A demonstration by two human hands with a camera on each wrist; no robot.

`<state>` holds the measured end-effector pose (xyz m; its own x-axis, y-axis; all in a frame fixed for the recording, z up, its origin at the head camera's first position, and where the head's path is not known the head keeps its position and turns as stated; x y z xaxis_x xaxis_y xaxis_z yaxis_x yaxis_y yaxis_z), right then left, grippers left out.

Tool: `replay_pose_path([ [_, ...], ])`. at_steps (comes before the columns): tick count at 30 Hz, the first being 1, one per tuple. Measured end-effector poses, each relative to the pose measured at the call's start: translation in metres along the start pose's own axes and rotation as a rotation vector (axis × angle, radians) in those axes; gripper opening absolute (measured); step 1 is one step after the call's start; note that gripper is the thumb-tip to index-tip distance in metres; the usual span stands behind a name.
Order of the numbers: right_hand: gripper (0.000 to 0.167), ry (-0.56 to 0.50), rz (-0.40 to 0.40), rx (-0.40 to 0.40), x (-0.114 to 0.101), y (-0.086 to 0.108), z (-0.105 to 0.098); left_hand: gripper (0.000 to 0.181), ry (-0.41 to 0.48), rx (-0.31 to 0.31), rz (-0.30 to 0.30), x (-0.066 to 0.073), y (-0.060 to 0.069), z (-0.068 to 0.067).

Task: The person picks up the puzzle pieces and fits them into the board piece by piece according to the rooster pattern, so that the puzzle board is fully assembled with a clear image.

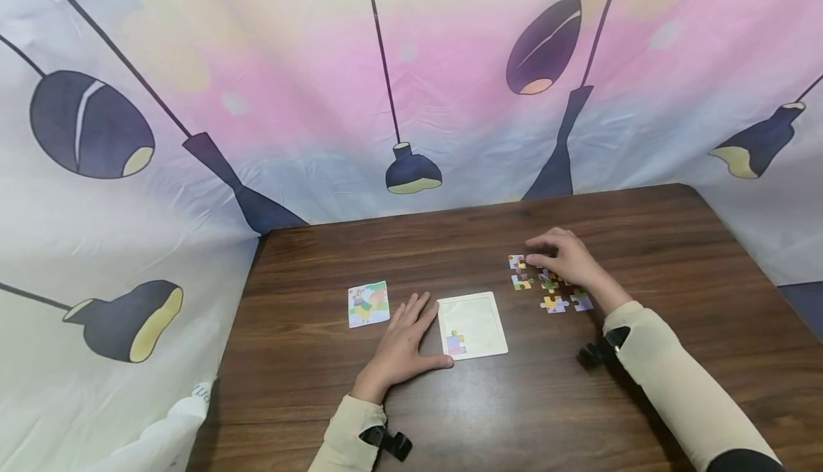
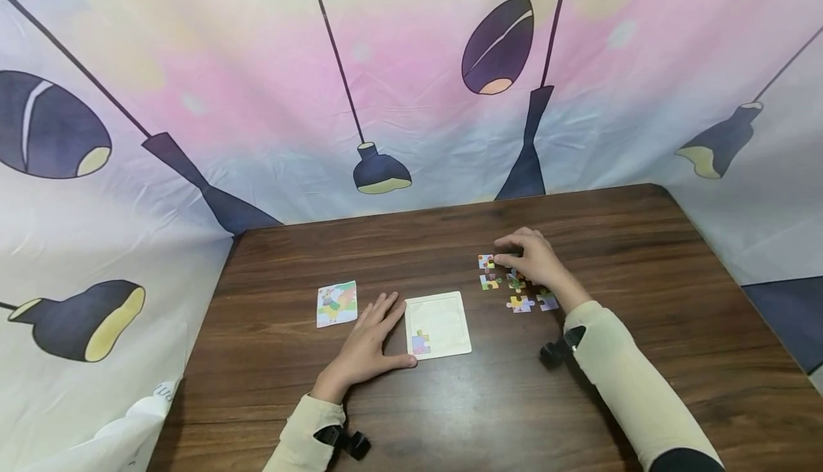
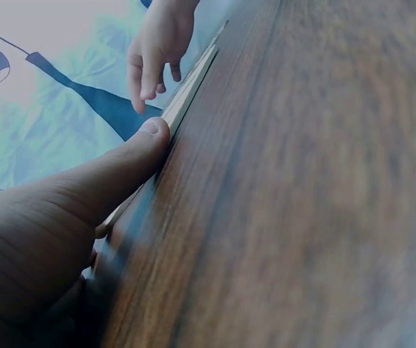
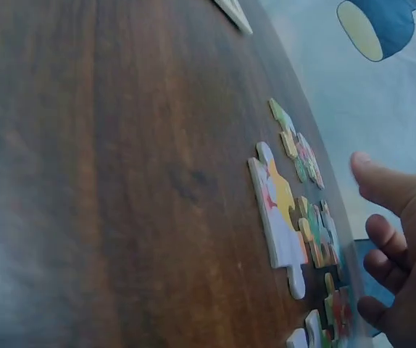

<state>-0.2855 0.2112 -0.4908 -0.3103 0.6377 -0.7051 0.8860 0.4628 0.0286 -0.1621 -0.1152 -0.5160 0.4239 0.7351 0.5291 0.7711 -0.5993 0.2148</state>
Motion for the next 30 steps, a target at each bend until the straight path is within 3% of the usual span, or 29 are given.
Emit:
replay_pose_path([
  [9,0.038,0.07,-0.007,-0.107,-0.005,-0.004,0.01,0.103,0.006,-0.005,0.007,0.001,0.002,0.003],
  [30,0.033,0.121,-0.014,-0.124,-0.006,-0.007,0.011,0.104,0.028,-0.027,0.026,0.0,-0.001,-0.003],
])
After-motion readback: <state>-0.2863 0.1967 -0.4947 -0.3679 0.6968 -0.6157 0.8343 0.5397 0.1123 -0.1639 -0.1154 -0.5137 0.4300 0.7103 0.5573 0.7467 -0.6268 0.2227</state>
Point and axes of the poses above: each hand's wrist, its own y-axis away from the middle knuckle, its own z-axis out of the palm, x = y × z, the point moved 7 cm from there along -y, towards the middle knuckle, and after that the axes turned 14 degrees about -x, right-handed, at the moved point
